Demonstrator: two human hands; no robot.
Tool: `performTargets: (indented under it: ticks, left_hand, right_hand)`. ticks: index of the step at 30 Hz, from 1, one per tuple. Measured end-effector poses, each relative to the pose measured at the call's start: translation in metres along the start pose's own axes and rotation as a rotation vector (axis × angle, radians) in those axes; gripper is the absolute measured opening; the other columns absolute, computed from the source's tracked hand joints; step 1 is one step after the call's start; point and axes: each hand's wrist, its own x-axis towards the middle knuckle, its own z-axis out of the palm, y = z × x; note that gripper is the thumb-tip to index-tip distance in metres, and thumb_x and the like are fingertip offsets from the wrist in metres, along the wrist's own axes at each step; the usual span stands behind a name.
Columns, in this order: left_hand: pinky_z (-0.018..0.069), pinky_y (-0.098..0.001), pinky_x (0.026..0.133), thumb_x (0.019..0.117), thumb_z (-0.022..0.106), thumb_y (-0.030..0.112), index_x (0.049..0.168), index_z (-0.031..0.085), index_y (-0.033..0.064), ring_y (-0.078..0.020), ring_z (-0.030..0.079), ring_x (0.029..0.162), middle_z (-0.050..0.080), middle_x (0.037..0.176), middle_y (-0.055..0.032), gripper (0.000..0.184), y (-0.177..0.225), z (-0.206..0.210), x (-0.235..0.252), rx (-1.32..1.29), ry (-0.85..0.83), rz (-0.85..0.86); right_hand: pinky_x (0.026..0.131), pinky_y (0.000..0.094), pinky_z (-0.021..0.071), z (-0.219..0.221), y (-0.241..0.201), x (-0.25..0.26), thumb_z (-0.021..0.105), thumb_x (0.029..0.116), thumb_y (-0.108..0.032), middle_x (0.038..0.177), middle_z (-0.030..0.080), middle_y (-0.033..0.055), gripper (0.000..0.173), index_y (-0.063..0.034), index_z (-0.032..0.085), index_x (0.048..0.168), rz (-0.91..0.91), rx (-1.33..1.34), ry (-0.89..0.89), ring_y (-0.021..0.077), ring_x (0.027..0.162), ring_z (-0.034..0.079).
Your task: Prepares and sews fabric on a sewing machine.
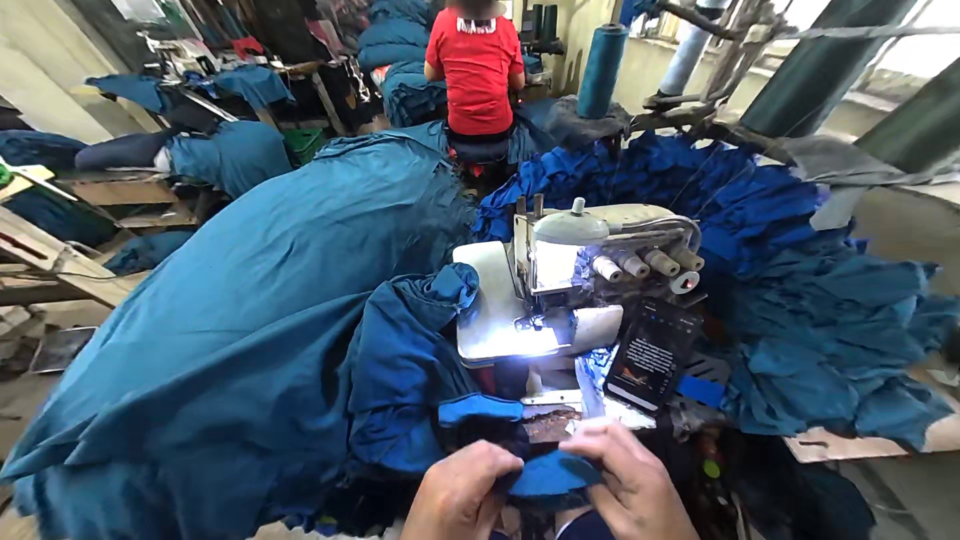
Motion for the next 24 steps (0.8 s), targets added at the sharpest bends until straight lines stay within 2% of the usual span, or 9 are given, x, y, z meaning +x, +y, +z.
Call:
performTargets:
  ticks: [2, 5, 8, 12, 14, 16, 18, 20, 24]
  left_hand:
    - [0.0585, -0.0231, 0.084, 0.097, 0.066, 0.008, 0.102, 0.074, 0.0031, -0.0106, 0.072, 0.089, 0.075, 0.093, -0.0083, 0.011, -0.002, 0.005, -0.013, 0.03, 0.003, -0.063]
    - [0.0585, -0.0214, 0.079, 0.0984, 0.067, 0.017, 0.099, 0.077, 0.0061, -0.0075, 0.071, 0.086, 0.075, 0.09, -0.0056, 0.014, -0.009, 0.015, -0.031, 0.127, 0.071, -0.175]
    - [0.0586, -0.0199, 0.081, 0.0974, 0.067, 0.019, 0.097, 0.078, 0.0091, -0.005, 0.07, 0.091, 0.074, 0.097, -0.0029, 0.015, -0.015, 0.015, -0.041, 0.138, 0.105, -0.293]
    - [0.0583, -0.0208, 0.076, 0.1025, 0.059, 0.024, 0.098, 0.077, 0.01, -0.0033, 0.068, 0.086, 0.073, 0.094, 0.0002, 0.023, -0.015, 0.001, -0.037, 0.151, 0.109, -0.385]
    - [0.0588, -0.0209, 0.073, 0.0993, 0.061, 0.025, 0.095, 0.077, 0.012, -0.0026, 0.067, 0.085, 0.071, 0.097, 0.0015, 0.021, -0.013, -0.013, -0.025, 0.186, 0.134, -0.41]
    - [0.0588, -0.022, 0.071, 0.0961, 0.062, 0.028, 0.092, 0.077, 0.0142, -0.0028, 0.066, 0.085, 0.07, 0.104, 0.0013, 0.021, -0.017, -0.03, -0.01, 0.211, 0.124, -0.448]
    - [0.0601, -0.027, 0.078, 0.0955, 0.062, 0.03, 0.092, 0.077, 0.0128, -0.0069, 0.069, 0.092, 0.071, 0.116, -0.0019, 0.023, -0.032, -0.045, 0.008, 0.176, 0.016, -0.539]
    - [0.0571, -0.0323, 0.089, 0.0965, 0.063, 0.029, 0.095, 0.076, 0.0109, -0.0103, 0.068, 0.104, 0.071, 0.119, -0.0028, 0.023, -0.054, -0.054, 0.022, 0.067, -0.156, -0.684]
    - [0.0555, -0.0274, 0.075, 0.0946, 0.065, 0.028, 0.091, 0.076, 0.0123, -0.0066, 0.066, 0.084, 0.071, 0.097, 0.0014, 0.019, -0.075, -0.053, 0.025, -0.076, -0.234, -0.732]
  right_hand:
    - [0.087, 0.025, 0.0584, 0.006, 0.003, -0.007, 0.067, 0.092, -0.003, 0.097, 0.073, 0.0089, 0.016, -0.006, 0.077, 0.104, -0.002, -0.122, -0.079, 0.0129, 0.095, 0.07]
    - [0.078, 0.0237, 0.0588, 0.021, 0.008, -0.018, 0.071, 0.0958, -0.018, 0.089, 0.073, 0.0076, 0.013, -0.0076, 0.079, 0.099, 0.022, -0.224, -0.096, 0.0126, 0.085, 0.071]
    - [0.08, 0.0228, 0.0578, 0.03, 0.013, -0.017, 0.069, 0.0979, -0.024, 0.092, 0.071, 0.0068, 0.017, -0.0108, 0.08, 0.099, 0.066, -0.212, -0.089, 0.0112, 0.088, 0.069]
    - [0.086, 0.0299, 0.0584, 0.033, 0.001, -0.001, 0.068, 0.099, -0.023, 0.093, 0.076, 0.0123, 0.023, -0.0039, 0.08, 0.1, 0.201, -0.087, -0.138, 0.0177, 0.09, 0.073]
    - [0.084, 0.0281, 0.0596, 0.033, -0.001, 0.012, 0.069, 0.0983, -0.026, 0.096, 0.077, 0.0059, 0.024, -0.0062, 0.079, 0.107, 0.284, 0.004, -0.164, 0.0109, 0.089, 0.073]
    - [0.068, 0.0267, 0.0601, 0.032, -0.004, 0.033, 0.07, 0.0964, -0.028, 0.09, 0.074, -0.0015, 0.031, -0.01, 0.073, 0.121, 0.395, 0.064, -0.246, 0.0063, 0.074, 0.069]
    - [0.063, 0.0299, 0.0588, 0.032, -0.008, 0.063, 0.07, 0.0956, -0.031, 0.086, 0.069, 0.0011, 0.046, -0.0099, 0.063, 0.136, 0.558, 0.077, -0.392, 0.0108, 0.067, 0.066]
    - [0.066, 0.0309, 0.0581, 0.04, -0.003, 0.089, 0.071, 0.096, -0.031, 0.09, 0.069, 0.0046, 0.051, -0.0085, 0.059, 0.14, 0.705, 0.028, -0.526, 0.0129, 0.068, 0.066]
    - [0.067, 0.0306, 0.0579, 0.05, 0.013, 0.1, 0.074, 0.0938, -0.033, 0.087, 0.071, 0.0026, 0.034, -0.0081, 0.07, 0.116, 0.798, -0.067, -0.55, 0.0111, 0.066, 0.066]
